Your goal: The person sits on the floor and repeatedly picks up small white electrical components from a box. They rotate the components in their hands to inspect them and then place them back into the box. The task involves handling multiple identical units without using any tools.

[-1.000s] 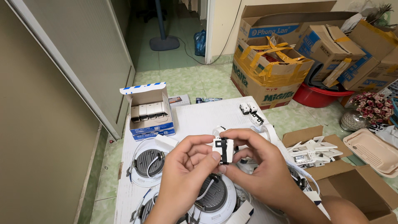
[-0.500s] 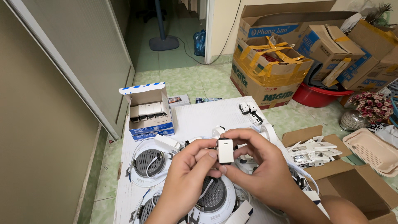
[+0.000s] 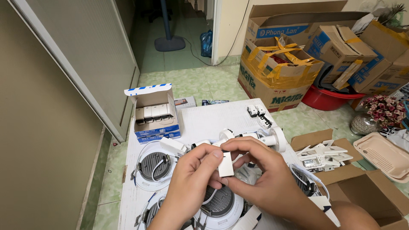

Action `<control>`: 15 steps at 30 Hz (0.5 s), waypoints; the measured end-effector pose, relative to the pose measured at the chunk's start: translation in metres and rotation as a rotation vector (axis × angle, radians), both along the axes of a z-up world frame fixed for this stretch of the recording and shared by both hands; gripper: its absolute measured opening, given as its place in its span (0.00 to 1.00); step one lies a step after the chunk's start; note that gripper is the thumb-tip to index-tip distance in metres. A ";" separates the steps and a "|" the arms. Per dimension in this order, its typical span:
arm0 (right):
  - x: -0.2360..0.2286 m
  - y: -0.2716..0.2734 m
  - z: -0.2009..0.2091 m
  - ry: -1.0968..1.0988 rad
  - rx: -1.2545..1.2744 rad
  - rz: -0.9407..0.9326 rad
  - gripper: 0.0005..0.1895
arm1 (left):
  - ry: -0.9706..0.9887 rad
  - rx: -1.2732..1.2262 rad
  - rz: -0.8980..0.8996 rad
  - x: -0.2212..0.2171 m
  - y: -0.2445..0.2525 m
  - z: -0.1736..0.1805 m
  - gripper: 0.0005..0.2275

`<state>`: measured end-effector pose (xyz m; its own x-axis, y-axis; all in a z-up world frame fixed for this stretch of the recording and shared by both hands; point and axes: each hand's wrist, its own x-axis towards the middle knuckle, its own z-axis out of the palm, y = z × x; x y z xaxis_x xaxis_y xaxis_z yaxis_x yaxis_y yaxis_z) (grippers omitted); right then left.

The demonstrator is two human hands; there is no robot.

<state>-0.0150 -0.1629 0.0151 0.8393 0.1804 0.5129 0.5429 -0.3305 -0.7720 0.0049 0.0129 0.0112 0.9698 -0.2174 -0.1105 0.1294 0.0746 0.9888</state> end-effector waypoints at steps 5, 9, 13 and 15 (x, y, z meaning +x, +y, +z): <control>-0.001 0.002 0.006 0.001 0.014 -0.011 0.25 | 0.016 -0.104 -0.022 0.000 -0.002 -0.012 0.09; -0.001 -0.001 0.005 0.082 0.036 -0.044 0.25 | -0.022 -0.184 -0.098 -0.002 -0.001 -0.018 0.15; 0.000 -0.002 0.003 0.072 0.038 -0.037 0.25 | -0.043 -0.204 -0.102 -0.002 -0.003 -0.020 0.15; 0.001 -0.003 0.001 0.077 0.038 -0.046 0.25 | -0.021 -0.185 -0.095 -0.002 -0.004 -0.020 0.15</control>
